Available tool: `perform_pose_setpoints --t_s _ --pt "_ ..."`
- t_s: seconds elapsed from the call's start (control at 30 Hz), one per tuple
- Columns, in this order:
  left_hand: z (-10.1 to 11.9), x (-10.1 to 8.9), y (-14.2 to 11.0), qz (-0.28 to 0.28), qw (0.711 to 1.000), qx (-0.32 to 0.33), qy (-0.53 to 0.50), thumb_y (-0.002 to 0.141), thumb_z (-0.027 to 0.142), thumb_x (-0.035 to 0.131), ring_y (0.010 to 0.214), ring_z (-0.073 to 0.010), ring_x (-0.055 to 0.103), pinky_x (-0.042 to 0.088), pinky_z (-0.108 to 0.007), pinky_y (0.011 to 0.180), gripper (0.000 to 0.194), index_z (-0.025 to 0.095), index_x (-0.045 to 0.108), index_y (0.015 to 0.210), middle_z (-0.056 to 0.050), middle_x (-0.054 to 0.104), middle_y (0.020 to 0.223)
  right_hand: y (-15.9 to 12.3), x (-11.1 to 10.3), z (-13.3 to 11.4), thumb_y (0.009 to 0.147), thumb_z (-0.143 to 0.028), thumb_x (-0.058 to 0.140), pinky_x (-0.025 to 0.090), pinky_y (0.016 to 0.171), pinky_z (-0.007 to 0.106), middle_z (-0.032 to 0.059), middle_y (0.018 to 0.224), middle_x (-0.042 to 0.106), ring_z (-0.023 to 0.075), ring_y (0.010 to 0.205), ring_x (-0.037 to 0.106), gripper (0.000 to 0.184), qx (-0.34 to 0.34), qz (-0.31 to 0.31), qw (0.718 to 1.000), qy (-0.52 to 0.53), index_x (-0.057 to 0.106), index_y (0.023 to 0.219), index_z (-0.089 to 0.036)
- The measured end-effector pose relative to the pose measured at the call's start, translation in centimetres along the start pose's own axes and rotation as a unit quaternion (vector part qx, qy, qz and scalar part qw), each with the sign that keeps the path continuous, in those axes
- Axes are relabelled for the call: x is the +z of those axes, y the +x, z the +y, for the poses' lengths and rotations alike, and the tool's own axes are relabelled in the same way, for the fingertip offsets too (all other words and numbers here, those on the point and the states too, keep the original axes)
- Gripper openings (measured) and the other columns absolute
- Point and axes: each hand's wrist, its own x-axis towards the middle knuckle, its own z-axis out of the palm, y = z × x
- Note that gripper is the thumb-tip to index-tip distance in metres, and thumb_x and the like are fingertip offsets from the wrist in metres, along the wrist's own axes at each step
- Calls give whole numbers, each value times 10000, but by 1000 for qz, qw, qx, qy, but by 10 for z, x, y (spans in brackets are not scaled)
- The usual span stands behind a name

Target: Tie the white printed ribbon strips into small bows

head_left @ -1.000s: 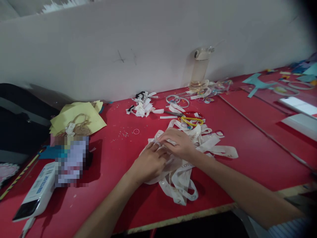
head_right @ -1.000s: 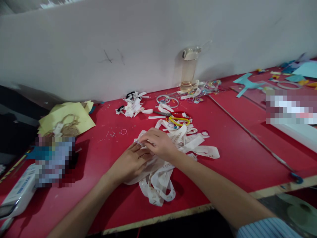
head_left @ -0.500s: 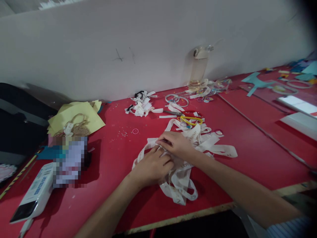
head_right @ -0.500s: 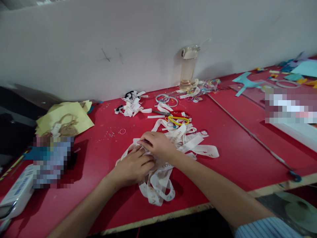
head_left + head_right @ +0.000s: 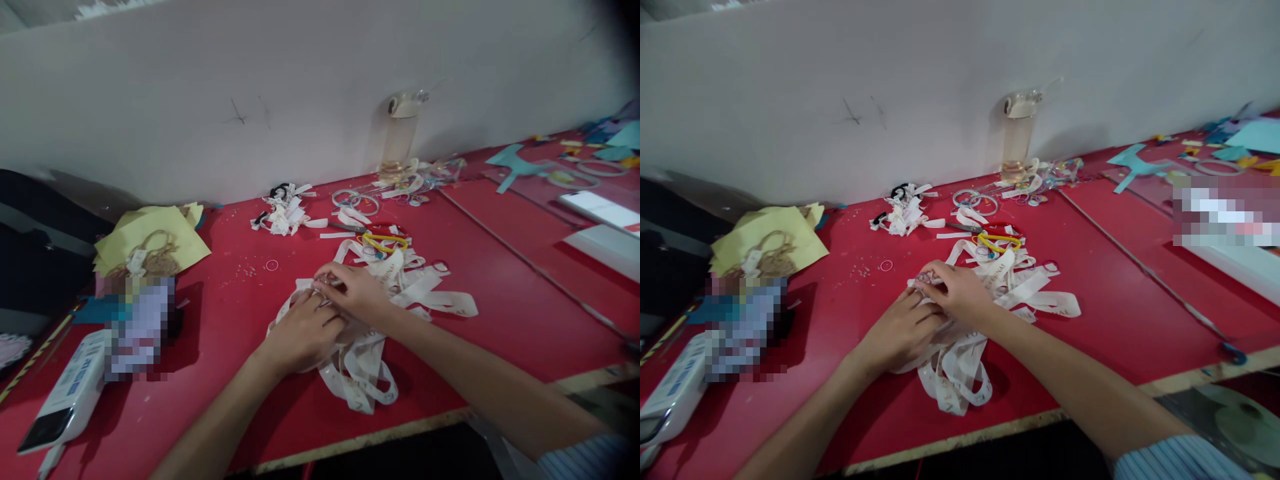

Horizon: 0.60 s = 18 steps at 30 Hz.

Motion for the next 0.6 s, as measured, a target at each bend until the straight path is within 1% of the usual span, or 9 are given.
perform_pose_setpoints --t_s 0.07,0.2,0.37,0.47,0.6 --pt "-6 -1 -1 19 1000 -6 -16 883 172 474 1001 -242 510 396 -440 929 184 169 634 974 -66 652 985 0 -1 0 900 -363 539 438 696 232 8 918 700 153 804 657 190 4 10 1000 5 578 1025 -225" --pt "-13 -1 -3 53 998 -26 -34 903 190 450 935 -218 514 421 -413 878 209 176 648 969 -59 662 932 0 -2 0 926 -325 493 429 691 235 14 910 703 153 773 654 171 -6 6 1000 -14 603 993 -212" --pt "-12 1 -2 65 997 -26 -45 891 188 469 926 -223 509 426 -410 859 197 176 652 961 -52 669 946 -1 -1 0 946 -297 452 412 663 233 21 880 707 152 739 649 193 -18 -14 999 -28 606 1028 -215" --pt "-12 2 -2 67 996 -44 -49 880 173 473 924 -222 508 429 -410 864 191 182 648 956 -52 665 950 -1 0 0 952 -288 438 400 643 229 20 854 702 143 707 638 199 -20 -30 999 -34 596 1044 -209" --pt "-12 5 -2 72 994 -66 -51 862 159 475 944 -233 503 435 -420 876 188 173 648 935 -69 649 960 -2 1 0 959 -273 416 387 629 221 16 783 683 130 670 619 202 -22 -52 998 -36 593 1015 -193"
